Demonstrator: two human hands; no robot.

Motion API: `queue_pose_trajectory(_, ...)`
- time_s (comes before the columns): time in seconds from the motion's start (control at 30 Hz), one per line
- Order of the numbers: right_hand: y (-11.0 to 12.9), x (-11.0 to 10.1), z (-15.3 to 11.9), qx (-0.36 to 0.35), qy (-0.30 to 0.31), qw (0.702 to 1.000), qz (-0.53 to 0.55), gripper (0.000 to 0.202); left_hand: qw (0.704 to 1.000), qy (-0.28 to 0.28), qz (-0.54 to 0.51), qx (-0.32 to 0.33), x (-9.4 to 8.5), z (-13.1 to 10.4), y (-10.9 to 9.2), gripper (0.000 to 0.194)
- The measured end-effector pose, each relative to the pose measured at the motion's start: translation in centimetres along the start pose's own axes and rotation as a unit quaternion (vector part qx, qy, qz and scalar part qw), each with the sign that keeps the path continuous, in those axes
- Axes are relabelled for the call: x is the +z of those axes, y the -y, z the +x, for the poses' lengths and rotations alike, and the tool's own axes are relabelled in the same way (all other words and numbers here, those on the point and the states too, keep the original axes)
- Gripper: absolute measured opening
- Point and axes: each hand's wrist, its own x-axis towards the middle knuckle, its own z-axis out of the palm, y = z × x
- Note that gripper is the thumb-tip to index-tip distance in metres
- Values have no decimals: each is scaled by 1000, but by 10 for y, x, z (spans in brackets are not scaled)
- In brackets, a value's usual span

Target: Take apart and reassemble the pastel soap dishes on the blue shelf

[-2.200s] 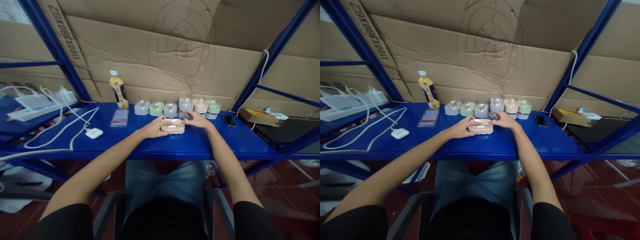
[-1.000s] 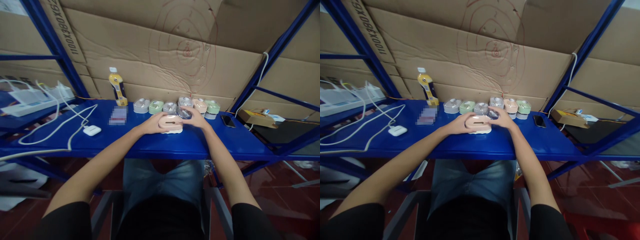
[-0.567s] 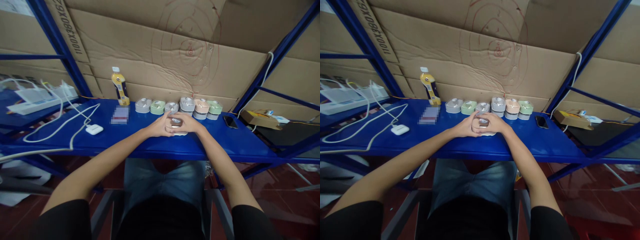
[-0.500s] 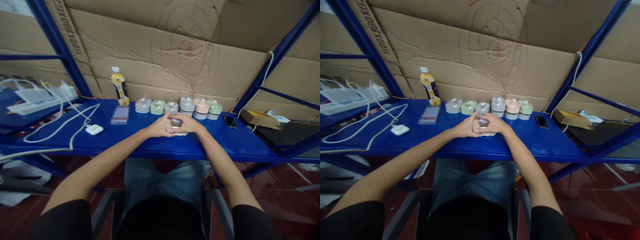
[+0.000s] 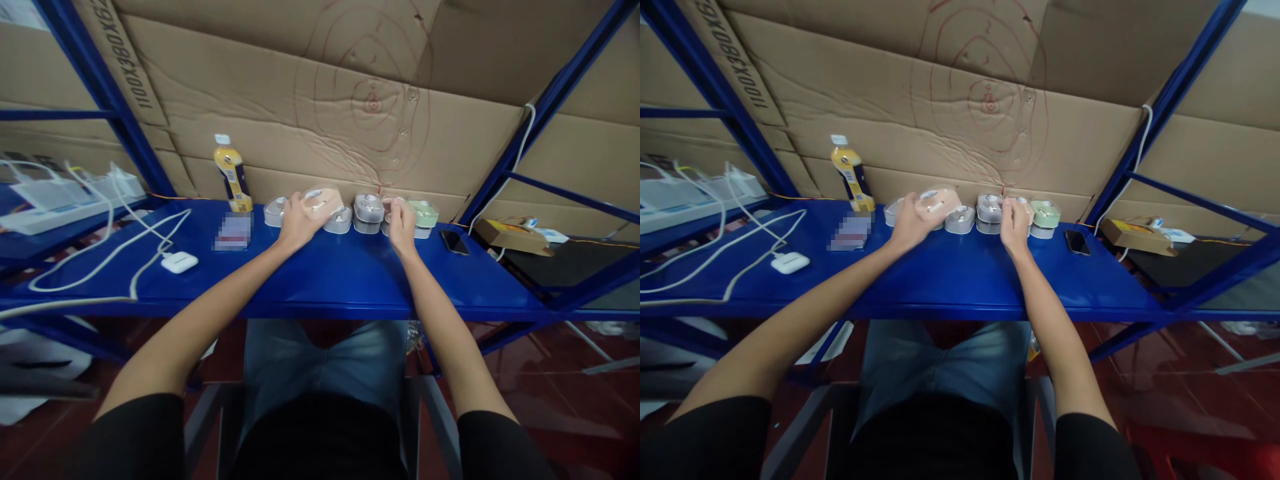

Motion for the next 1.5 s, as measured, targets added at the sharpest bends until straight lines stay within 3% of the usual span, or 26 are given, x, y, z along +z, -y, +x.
queue_pose_trajectory(0.07,-7,-3,2,25,-26,999,-16,68,998,-14,38,-56,11,14,-13,93)
queue_pose_trajectory(0.2,-12,1,1,35,-21,999,-18,64,989,5,109,-100,47,31,-47,90)
queue_pose_trajectory(0.33,-11,5,-1,47,-13,999,-23,61,978,10,162,-129,84,30,-79,88)
queue_pose_trajectory(0.43,-13,6,0,51,-12,998,-20,60,973,20,185,-136,95,27,-90,84)
queue_pose_trajectory(0.5,-14,6,0,54,-10,998,-16,61,972,34,195,-126,92,26,-90,77)
queue_pose_trajectory(0.6,-15,7,0,52,-4,999,-12,62,971,45,213,-104,72,30,-78,64)
queue_pose_trajectory(0.8,-15,8,-1,51,14,998,-27,65,955,112,273,-16,25,42,-20,48)
queue_pose_trajectory(0.97,-13,4,-3,64,59,995,-40,66,956,160,241,42,20,32,10,45)
queue_pose_trajectory(1.13,-11,0,-3,58,69,995,-45,65,948,155,273,54,17,3,-2,40)
queue_pose_trajectory(1.33,-5,2,-4,55,73,994,-53,59,956,127,265,25,-7,-61,-37,40)
queue_pose_trajectory(1.43,3,3,-7,41,97,994,-41,56,953,143,258,72,-18,-84,-45,34)
queue_pose_trajectory(1.5,9,4,-11,5,149,989,-10,55,953,179,206,134,-21,-86,-41,34)
